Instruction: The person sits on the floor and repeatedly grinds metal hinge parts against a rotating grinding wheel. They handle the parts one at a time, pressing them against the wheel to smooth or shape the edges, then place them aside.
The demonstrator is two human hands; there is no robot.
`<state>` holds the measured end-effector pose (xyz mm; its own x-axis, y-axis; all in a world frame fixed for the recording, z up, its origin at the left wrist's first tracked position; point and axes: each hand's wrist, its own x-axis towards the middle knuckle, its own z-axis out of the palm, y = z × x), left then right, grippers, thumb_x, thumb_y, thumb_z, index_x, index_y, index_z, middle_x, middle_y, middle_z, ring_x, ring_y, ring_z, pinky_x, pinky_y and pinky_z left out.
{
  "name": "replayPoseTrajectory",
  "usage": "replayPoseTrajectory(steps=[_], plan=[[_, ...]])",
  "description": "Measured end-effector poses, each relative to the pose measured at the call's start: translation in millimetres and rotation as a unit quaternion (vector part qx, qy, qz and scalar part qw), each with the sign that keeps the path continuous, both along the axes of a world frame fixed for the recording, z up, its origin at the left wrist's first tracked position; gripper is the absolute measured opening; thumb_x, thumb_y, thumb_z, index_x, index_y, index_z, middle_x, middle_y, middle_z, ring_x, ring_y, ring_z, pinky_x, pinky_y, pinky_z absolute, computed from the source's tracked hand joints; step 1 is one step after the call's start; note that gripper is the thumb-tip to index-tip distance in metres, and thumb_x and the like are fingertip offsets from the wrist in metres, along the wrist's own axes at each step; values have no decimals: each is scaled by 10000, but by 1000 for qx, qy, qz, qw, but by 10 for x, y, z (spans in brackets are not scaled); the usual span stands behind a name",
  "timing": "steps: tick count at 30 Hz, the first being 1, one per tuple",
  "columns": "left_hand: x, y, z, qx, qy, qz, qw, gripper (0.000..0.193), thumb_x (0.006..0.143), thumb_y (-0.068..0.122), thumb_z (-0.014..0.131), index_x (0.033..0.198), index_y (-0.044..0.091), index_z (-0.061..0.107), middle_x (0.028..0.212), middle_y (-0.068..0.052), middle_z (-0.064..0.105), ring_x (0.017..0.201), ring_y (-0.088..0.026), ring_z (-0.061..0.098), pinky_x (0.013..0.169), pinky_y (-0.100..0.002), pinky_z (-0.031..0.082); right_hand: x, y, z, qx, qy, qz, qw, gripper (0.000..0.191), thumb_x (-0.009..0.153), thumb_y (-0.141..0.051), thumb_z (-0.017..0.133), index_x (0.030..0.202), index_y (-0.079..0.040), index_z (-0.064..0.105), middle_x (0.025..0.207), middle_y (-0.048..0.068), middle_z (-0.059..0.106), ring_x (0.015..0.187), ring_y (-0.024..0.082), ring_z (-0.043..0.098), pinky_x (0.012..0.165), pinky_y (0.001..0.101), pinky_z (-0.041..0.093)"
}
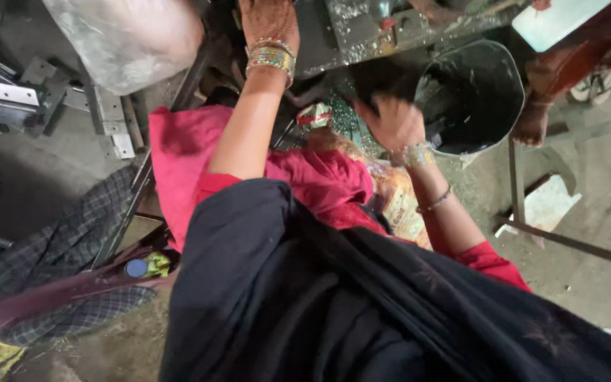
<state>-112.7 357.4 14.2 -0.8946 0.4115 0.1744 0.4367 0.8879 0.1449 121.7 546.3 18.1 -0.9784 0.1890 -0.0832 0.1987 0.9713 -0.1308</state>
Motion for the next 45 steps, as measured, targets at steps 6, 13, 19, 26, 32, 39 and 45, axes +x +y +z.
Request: replayPoseTrajectory(steps=[6, 13, 19, 26, 32, 39, 45], plan=[[944, -253, -96, -50, 167, -92, 980, 332, 959, 242, 497, 1202, 98, 672, 1446, -117, 583, 1353, -310, 547, 1187, -611, 228, -298, -230, 892, -123, 216, -22, 968, 406, 1053, -471, 601, 1097, -76, 683, 950, 167, 744, 819, 402, 703, 682, 510, 529], [757, -107, 84, 23, 153, -194, 969, 320, 1048, 176, 579, 1350, 95, 647, 1333, -118, 635, 1120, -269, 618, 977, -488, 526, -294, -167, 848, -183, 217, -56, 957, 404, 1087, -457, 515, 1071, -84, 671, 789, 101, 756, 795, 388, 710, 707, 515, 520], [472, 743, 278, -82, -187, 20, 979, 283, 1150, 222, 464, 1229, 103, 708, 1289, -112, 683, 1147, -239, 687, 963, -439, 552, -324, -156, 826, -120, 211, -58, 968, 435, 1111, -485, 514, 1008, -96, 679, 772, 101, 725, 769, 403, 697, 665, 525, 519], [1006, -61, 168, -8, -6, -24, 1000, 331, 953, 249, 521, 1108, 87, 764, 1511, -160, 501, 1409, -394, 427, 1078, -624, 322, -331, -231, 918, -121, 150, -79, 978, 485, 1096, -530, 508, 963, -93, 672, 734, 131, 724, 762, 425, 694, 693, 547, 522], [941, 153, 351, -152, -133, -17, 979, 409, 978, 338, 464, 1205, 127, 731, 1511, -138, 504, 1483, -324, 324, 1202, -664, 18, -389, -244, 925, -54, 129, -5, 990, 522, 1083, -568, 504, 1006, -95, 713, 818, 223, 722, 744, 445, 697, 651, 546, 541], [700, 167, 159, -72, -34, 10, 997, 408, 1043, 275, 431, 1239, 89, 736, 1423, -124, 620, 1426, -302, 436, 1212, -622, 58, -49, -118, 241, -4, 60, 15, 998, 570, 1082, -573, 507, 943, -56, 703, 826, 208, 728, 766, 386, 721, 680, 494, 572], [935, -25, 109, -14, -56, -11, 998, 407, 995, 219, 433, 1272, 90, 702, 1413, -114, 609, 1452, -290, 382, 1198, -675, 12, 243, -22, -181, 34, 26, 90, 995, 509, 1114, -496, 471, 928, -75, 687, 814, 169, 719, 746, 355, 717, 631, 475, 573]])
